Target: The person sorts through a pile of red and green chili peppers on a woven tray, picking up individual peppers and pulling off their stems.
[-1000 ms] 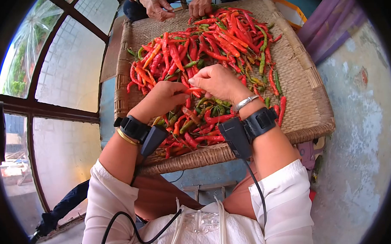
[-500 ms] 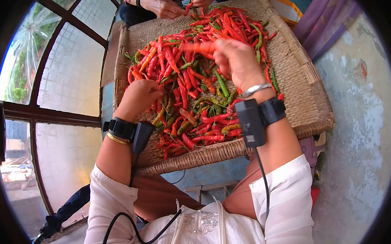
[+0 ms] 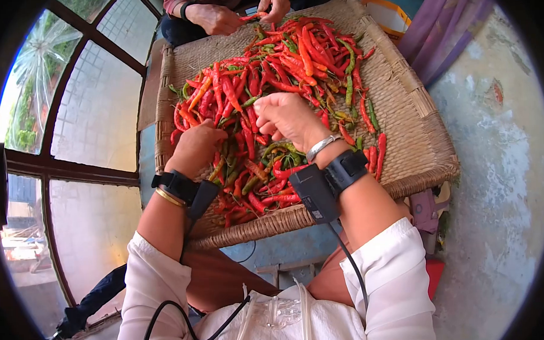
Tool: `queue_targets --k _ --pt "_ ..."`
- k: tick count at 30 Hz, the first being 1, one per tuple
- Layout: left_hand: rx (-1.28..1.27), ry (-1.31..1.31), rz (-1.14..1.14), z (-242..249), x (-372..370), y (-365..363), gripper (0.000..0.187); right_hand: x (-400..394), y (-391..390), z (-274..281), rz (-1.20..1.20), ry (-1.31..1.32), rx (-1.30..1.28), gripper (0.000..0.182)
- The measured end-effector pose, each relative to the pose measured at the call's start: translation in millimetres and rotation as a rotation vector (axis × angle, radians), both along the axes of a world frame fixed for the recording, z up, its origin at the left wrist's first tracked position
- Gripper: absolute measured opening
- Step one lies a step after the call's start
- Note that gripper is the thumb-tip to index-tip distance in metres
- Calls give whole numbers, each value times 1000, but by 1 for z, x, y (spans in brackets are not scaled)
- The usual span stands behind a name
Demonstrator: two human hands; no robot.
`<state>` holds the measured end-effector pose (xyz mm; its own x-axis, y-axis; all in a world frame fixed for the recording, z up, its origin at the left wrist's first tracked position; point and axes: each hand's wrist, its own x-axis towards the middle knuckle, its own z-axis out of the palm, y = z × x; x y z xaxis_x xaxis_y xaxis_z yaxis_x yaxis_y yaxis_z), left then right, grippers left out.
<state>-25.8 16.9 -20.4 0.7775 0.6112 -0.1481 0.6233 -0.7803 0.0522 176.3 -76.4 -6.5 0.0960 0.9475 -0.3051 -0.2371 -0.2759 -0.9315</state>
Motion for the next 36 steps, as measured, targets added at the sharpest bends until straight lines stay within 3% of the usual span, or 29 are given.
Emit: queue_targets --k 5,11,13,14,16,21,23,29,32,36 --pt "77 38 -65 6 5 -5 25 -10 -1 -3 59 -80 -22 23" --pt "90 80 -128 7 4 -1 15 -16 1 -4 172 -273 -89 26" --pt "42 59 -103 15 4 -1 9 -20 1 -6 169 -284 -68 26" --pt "42 60 -101 18 4 -2 9 -21 2 -15 176 -411 17 26" --pt "-37 -229 -155 22 5 -5 9 -23 3 -18 198 -664 163 28" --pt "-59 -290 -94 30 14 -16 12 -29 -1 -10 247 -589 260 28" --pt "-102 -315 -87 33 16 -18 14 -28 -1 -4 284 -408 106 26" --pt "-271 -518 -124 29 23 -22 15 -28 -4 -7 279 -479 91 20" --pt "-311 -562 -129 23 24 -20 15 -24 -1 -2 346 -497 -51 19" --pt "-438 -538 -85 24 21 -18 15 -20 -3 8 375 -546 -60 24"
